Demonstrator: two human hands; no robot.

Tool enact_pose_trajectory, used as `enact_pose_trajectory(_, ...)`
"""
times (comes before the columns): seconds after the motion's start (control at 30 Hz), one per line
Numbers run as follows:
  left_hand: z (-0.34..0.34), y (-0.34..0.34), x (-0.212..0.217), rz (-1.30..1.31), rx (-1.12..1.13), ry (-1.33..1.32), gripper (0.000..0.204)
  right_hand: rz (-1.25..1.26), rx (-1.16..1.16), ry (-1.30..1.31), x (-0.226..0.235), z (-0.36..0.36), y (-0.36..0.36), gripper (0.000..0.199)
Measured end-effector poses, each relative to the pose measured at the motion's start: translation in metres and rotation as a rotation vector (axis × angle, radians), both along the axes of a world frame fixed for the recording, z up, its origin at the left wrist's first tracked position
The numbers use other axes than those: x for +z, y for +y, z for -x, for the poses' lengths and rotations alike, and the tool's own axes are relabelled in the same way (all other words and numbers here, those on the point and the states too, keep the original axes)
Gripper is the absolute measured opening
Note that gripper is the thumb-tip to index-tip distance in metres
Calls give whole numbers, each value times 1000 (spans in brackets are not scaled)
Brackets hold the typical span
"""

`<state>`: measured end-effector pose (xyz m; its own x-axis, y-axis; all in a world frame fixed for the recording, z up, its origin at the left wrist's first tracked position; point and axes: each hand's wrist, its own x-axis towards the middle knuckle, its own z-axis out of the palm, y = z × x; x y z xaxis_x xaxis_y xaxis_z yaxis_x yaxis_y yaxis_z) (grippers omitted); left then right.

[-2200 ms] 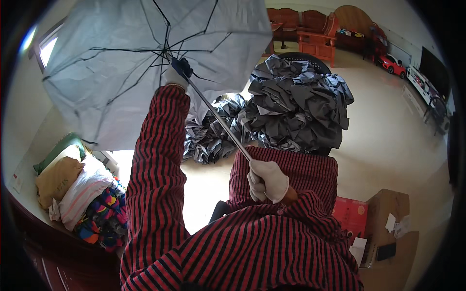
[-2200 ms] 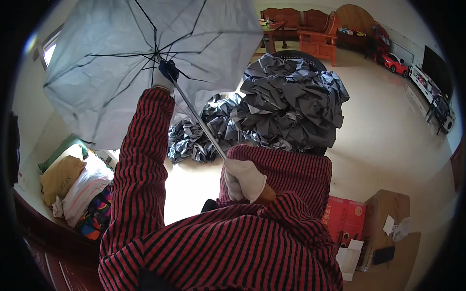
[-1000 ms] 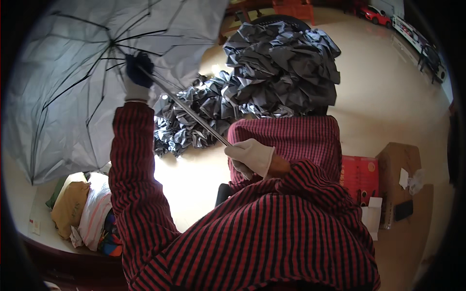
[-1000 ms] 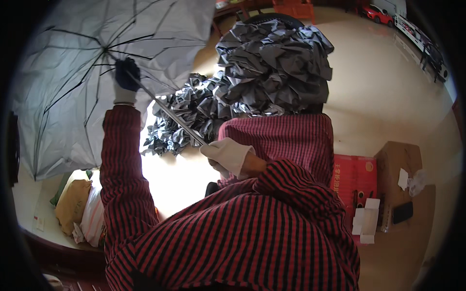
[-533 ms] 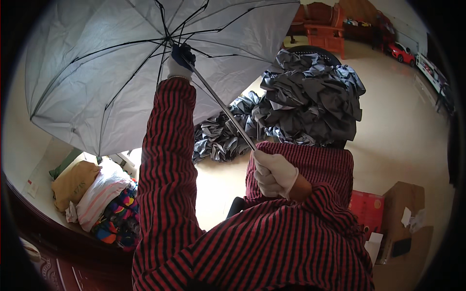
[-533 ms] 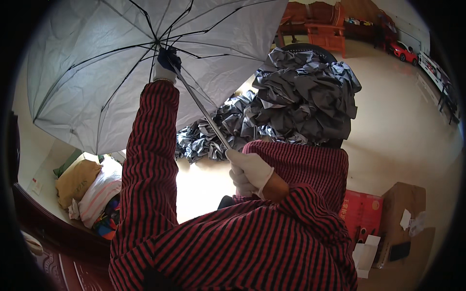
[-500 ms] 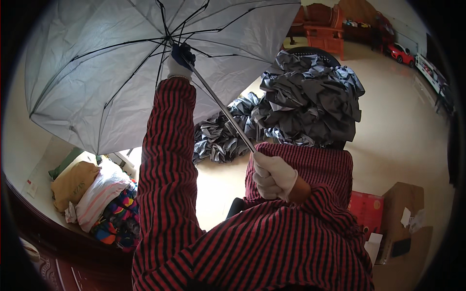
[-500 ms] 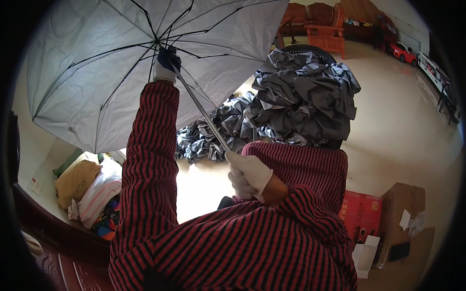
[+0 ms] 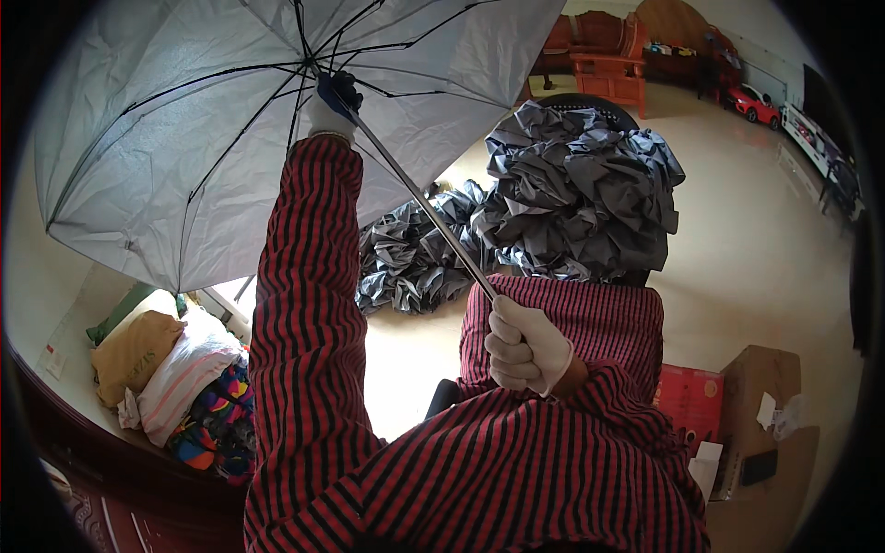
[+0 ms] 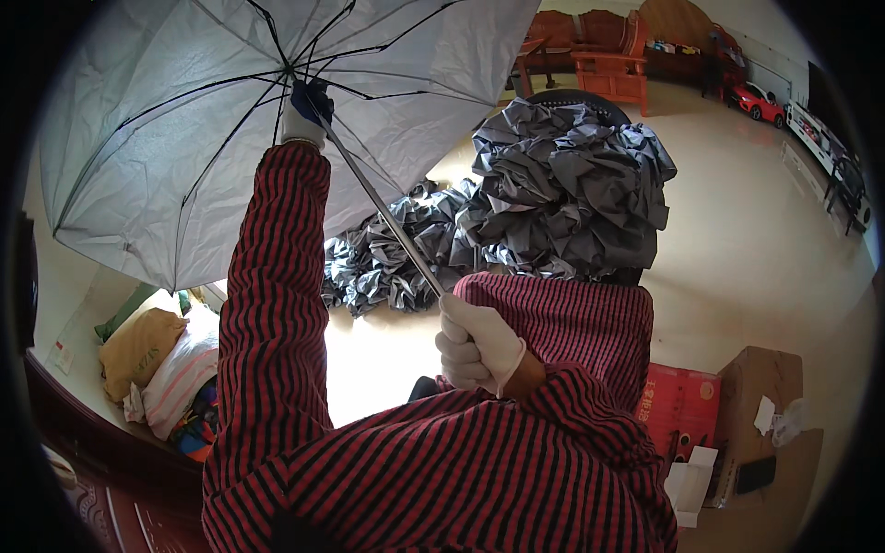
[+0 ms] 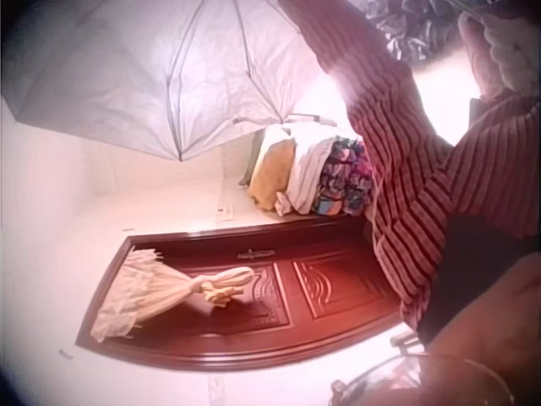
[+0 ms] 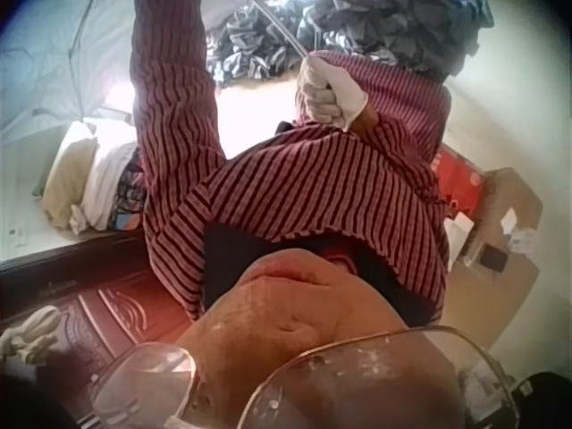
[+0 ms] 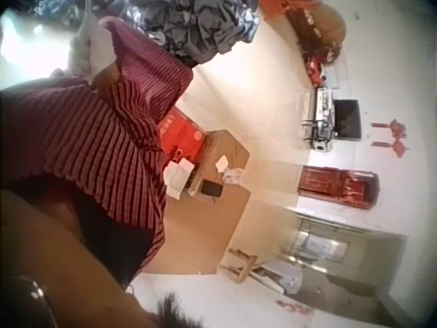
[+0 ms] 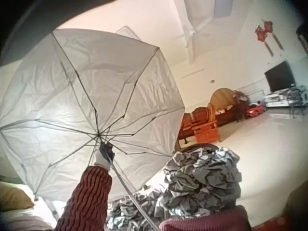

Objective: Assembling or repairing a white umbrella by attaching fabric to the frame and inspecting the mechanism.

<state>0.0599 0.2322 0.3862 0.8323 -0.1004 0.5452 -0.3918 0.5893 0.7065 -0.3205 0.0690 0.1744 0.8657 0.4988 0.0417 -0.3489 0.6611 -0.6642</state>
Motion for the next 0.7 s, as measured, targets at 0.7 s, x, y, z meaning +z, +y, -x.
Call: enact_pose_trajectory(0.7,-83,32,38,-112,-63,58,28,-123,-43,-55,1,21,2,41)
